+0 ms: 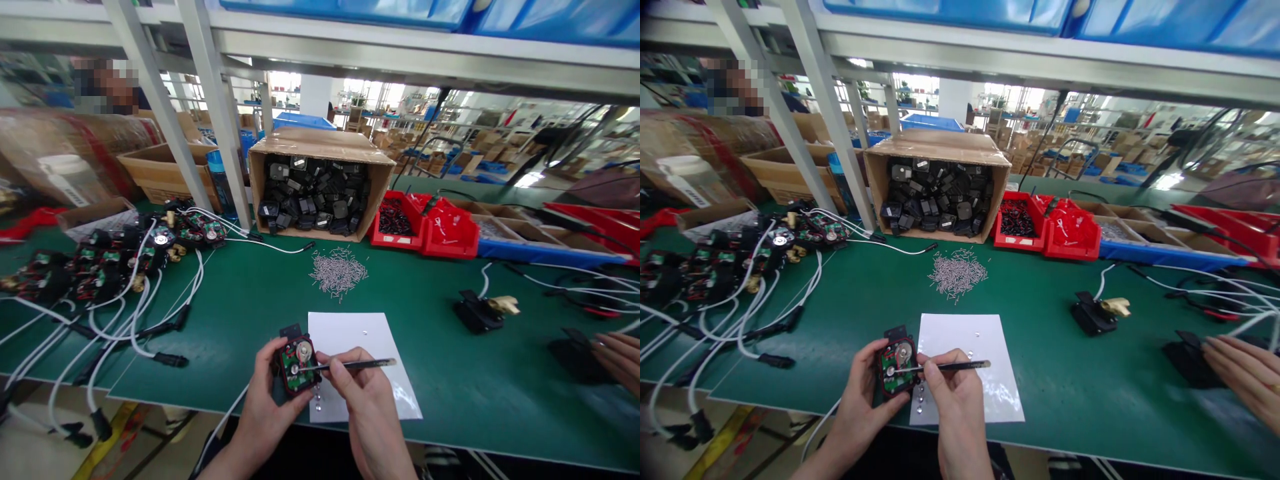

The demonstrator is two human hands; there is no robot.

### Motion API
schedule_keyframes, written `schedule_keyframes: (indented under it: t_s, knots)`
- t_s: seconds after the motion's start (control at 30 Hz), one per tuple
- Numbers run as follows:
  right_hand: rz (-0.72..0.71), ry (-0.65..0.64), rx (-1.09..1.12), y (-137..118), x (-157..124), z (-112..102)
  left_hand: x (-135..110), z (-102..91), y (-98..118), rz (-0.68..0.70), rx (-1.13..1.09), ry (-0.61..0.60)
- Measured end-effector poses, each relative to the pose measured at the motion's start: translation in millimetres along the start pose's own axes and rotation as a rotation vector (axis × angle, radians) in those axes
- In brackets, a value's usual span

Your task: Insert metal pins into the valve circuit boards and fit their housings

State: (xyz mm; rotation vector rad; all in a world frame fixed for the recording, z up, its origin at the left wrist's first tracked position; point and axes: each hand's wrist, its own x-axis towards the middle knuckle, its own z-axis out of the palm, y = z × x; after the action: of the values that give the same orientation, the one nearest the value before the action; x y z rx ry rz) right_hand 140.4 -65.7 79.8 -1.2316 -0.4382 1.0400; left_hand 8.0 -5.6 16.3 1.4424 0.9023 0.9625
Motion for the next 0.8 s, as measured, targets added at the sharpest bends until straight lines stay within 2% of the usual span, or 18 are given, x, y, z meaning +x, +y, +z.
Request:
schedule_keyframes:
  t_s: [0.3, 0.47, 0.6, 0.7, 0.8]
  knots:
    - [-0.037, -0.028, -0.007, 1.2, 0.4, 0.2, 0.3, 1.2, 2.4, -0.004, 0.008, -0.007]
    - [-0.064, -0.037, -0.07, 0.4, -1.4, 1.0, 5.2, -2.2, 1.6, 0.169, 0.093, 0.055]
    - [-0.085, -0.047, -0.073, 0.1, -1.8, 0.6, 6.7, -4.6, 4.1, 0.221, 0.175, 0.056]
    - [-0.153, -0.038, -0.117, 6.7, 3.2, -1.2, 6.5, -3.9, 2.2, 0.264, 0.204, 0.058]
    - [-0.273, 0.012, -0.161, 18.6, 9.4, 0.3, 9.5, -3.0, -1.3, 0.372, 0.189, 0.099]
